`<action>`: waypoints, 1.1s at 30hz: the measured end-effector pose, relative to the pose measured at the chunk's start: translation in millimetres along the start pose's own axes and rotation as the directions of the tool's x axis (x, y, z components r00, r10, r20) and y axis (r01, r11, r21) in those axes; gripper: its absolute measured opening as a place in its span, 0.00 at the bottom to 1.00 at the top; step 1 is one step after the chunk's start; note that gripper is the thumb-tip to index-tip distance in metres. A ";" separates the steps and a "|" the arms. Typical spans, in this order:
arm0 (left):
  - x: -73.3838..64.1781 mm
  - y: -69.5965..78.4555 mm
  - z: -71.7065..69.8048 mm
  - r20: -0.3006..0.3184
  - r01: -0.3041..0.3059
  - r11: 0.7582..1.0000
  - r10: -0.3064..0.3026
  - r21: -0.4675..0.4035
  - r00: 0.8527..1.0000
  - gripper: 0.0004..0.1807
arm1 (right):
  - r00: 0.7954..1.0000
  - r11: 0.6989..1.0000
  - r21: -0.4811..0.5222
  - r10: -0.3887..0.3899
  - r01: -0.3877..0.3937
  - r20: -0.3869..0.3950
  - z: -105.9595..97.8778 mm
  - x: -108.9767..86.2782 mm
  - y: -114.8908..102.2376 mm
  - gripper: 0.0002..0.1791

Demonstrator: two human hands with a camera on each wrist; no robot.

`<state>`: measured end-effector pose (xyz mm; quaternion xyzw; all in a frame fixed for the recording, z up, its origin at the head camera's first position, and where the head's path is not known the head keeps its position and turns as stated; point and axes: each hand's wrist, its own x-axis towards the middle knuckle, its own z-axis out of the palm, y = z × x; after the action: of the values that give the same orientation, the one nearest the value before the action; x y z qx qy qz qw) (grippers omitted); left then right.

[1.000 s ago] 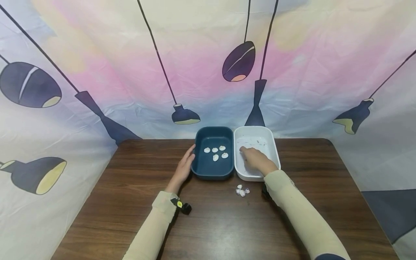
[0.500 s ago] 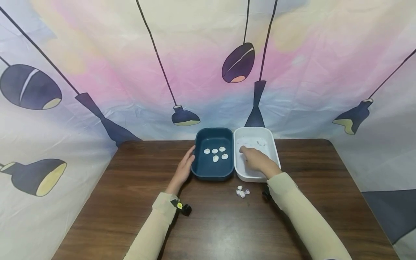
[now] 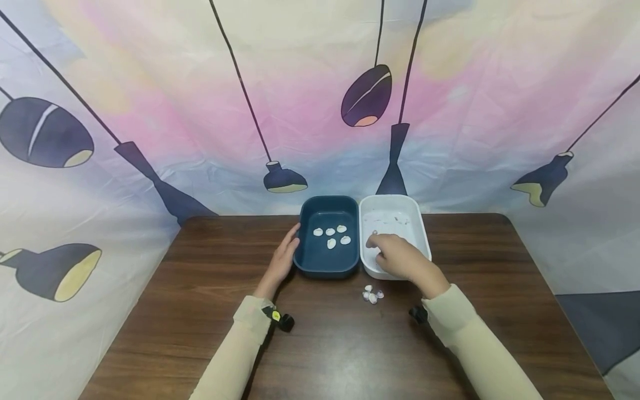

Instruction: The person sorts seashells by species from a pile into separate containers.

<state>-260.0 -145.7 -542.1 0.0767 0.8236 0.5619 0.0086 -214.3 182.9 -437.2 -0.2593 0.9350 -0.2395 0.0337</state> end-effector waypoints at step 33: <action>-0.4 1.8 0.0 -0.003 0.004 1.000 -0.004 0.004 1.000 0.29 | 0.990 0.996 0.048 -0.078 0.072 0.122 51.1 -52.5 -9.4 0.16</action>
<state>-259.4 -145.1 -540.5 0.0742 0.8247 0.5606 0.0083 -155.0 180.2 -481.2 -0.3078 0.9153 -0.2444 0.0880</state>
